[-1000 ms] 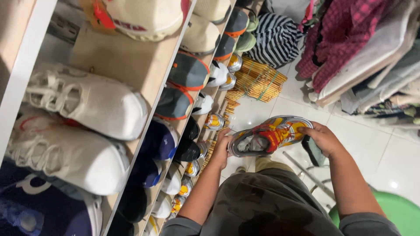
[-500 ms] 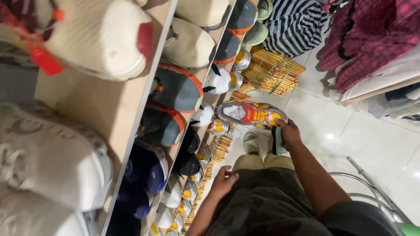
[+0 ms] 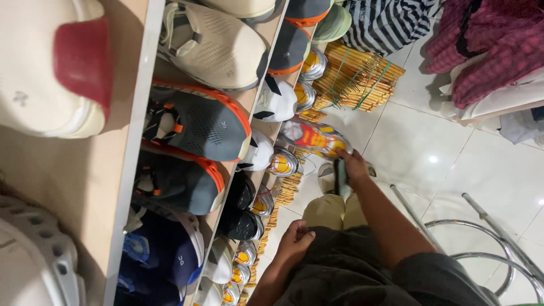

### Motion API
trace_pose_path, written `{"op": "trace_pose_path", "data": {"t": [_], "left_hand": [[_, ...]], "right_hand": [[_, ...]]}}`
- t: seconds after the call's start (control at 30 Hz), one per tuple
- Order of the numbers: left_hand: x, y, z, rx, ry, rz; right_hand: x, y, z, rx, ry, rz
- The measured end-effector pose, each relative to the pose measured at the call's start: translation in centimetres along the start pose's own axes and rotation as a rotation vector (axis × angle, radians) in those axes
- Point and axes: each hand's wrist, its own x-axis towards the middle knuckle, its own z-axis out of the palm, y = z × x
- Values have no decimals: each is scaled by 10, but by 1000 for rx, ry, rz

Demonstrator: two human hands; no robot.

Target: The person is cleaning or buffing a sneaker using a sponge.

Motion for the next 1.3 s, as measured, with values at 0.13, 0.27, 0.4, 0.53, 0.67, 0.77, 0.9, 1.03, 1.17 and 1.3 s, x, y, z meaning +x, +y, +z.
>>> {"op": "trace_pose_path", "data": {"t": [0.13,0.27,0.4,0.53,0.67,0.77,0.9,1.03,1.17,1.3], "left_hand": [[-8,18,3,22,16,-45],[-26,49,2,52,25,-145],[-28,58,7,57,23,-213],[-27,65,12,143,30,-244],[-30,84,15,184,23,-255],[-31,95,16,142,13,-270],[-27,70,19,106,23,-231],[-17,47,26,-42,78,-51],[-13,60,31,-159,97,119],[-6,84,29,-84,122,172]], "right_hand": [[15,11,49,-69,-89,-93],[-11,-32,80,-352,-27,-89],[-3,-34,76,-392,-146,-97],[5,-15,95,-347,-269,-114],[-7,-24,119,-710,-218,-263],[-8,-37,121,-897,-243,-206],[4,-54,108,-949,-405,-197],[42,-72,93,-870,-185,-135],[63,-102,109,-619,-74,-319],[105,-106,136,-495,-74,-286]]}}
